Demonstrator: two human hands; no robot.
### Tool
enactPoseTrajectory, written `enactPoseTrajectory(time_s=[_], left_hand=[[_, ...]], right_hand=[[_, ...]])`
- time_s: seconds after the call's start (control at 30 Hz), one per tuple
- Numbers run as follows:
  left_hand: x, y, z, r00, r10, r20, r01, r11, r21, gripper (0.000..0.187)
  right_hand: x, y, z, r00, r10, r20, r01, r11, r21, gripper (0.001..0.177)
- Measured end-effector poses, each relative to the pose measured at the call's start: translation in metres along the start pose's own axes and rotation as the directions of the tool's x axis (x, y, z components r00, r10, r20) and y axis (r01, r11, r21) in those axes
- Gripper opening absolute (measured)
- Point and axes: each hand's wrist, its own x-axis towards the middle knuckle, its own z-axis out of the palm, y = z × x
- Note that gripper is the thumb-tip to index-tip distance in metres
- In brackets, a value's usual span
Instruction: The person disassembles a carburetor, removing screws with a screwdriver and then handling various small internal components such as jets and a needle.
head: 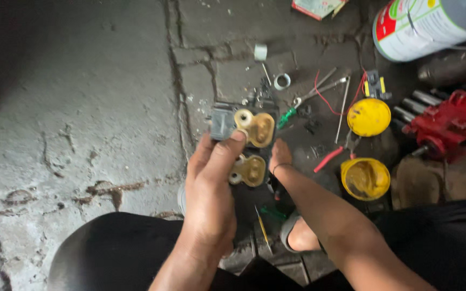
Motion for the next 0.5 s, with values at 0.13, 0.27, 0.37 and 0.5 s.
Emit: enactPoseTrajectory(time_s=[0.13, 0.27, 0.37, 0.5], left_hand=[[0.004, -0.004, 0.001, 0.999, -0.045, 0.022, 0.047, 0.991, -0.127, 0.038], [0.005, -0.004, 0.002, 0.998, -0.062, 0.002, 0.062, 0.989, -0.133, 0.042], [0.004, -0.003, 0.001, 0.999, -0.045, 0.009, 0.046, 0.996, -0.079, 0.038], [0.004, -0.008, -0.001, 0.995, 0.035, 0.088, -0.032, 0.999, -0.043, 0.033]], right_hand=[[0.002, 0.008, 0.008, 0.999, 0.032, 0.036, -0.042, 0.936, 0.351, 0.032], [0.003, 0.017, 0.014, 0.994, 0.07, 0.081, -0.103, 0.834, 0.542, 0.04], [0.004, 0.018, 0.013, 0.997, 0.069, 0.038, -0.079, 0.859, 0.505, 0.041], [0.004, 0.02, -0.018, 0.975, -0.1, -0.196, 0.14, 0.97, 0.198, 0.029]])
